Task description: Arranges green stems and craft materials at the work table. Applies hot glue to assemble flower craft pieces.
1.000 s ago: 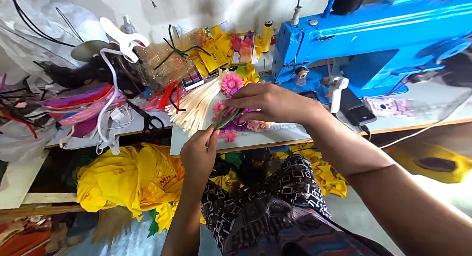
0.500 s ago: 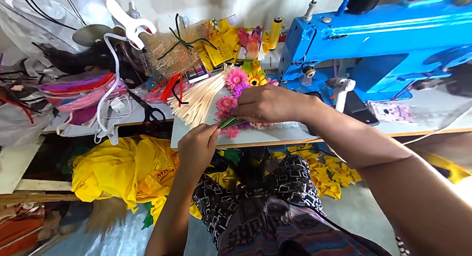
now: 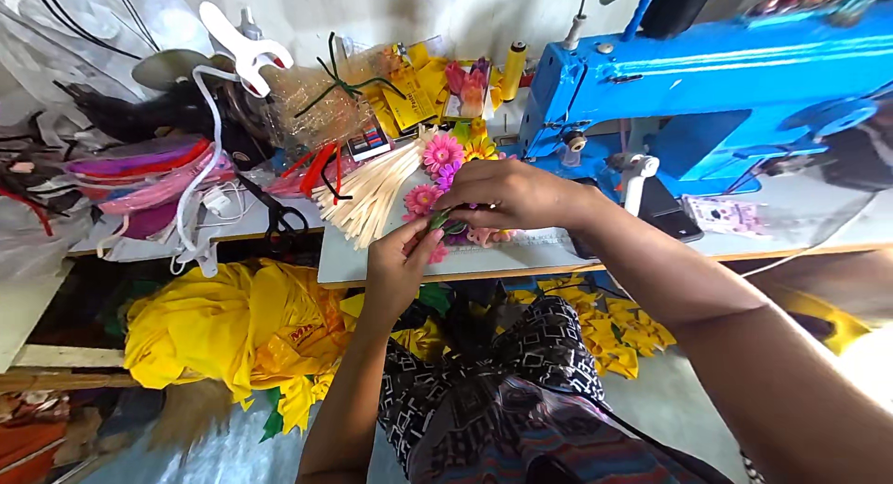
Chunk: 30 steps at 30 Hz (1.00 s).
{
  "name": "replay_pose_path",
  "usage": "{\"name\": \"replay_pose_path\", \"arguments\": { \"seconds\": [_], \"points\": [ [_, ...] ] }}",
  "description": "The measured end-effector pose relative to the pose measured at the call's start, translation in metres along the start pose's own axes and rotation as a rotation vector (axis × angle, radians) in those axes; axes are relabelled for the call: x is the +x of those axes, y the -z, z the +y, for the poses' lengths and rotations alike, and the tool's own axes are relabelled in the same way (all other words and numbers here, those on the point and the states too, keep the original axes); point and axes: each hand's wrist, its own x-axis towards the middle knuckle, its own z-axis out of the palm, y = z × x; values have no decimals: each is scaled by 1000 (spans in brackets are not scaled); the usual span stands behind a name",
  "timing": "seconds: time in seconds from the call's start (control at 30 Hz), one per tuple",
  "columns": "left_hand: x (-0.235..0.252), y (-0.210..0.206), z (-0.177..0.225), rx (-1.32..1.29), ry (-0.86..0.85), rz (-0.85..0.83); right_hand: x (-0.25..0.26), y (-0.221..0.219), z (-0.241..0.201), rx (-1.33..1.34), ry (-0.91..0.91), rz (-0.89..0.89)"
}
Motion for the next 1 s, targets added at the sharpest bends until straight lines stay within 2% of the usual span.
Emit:
{"name": "replay_pose_path", "arguments": {
  "seconds": [0.13,0.47,0.63,0.7,0.8,0.9,1.0],
  "points": [
    [0,1,-1,36,-53,42,-4,12,-2,120,-57,-19],
    [-4,4,1,230,-152,-14,-4,28,-9,194,-166,-75],
    [-6,0,0,504,-295,20,0,27,-12,91,-194,-152],
    [-6,-4,-5,526,-306,50,5,23,-11,22,-181,-146],
    [-5,-5,-4,378,-182,120,12,22,-11,37,-240,38],
    [-4,-3,5,111,-16,210,13,34,-13,236,-419,308],
    [-3,-3,7,-136,91,278,7,41,-8,336,-515,530]
  ]
}}
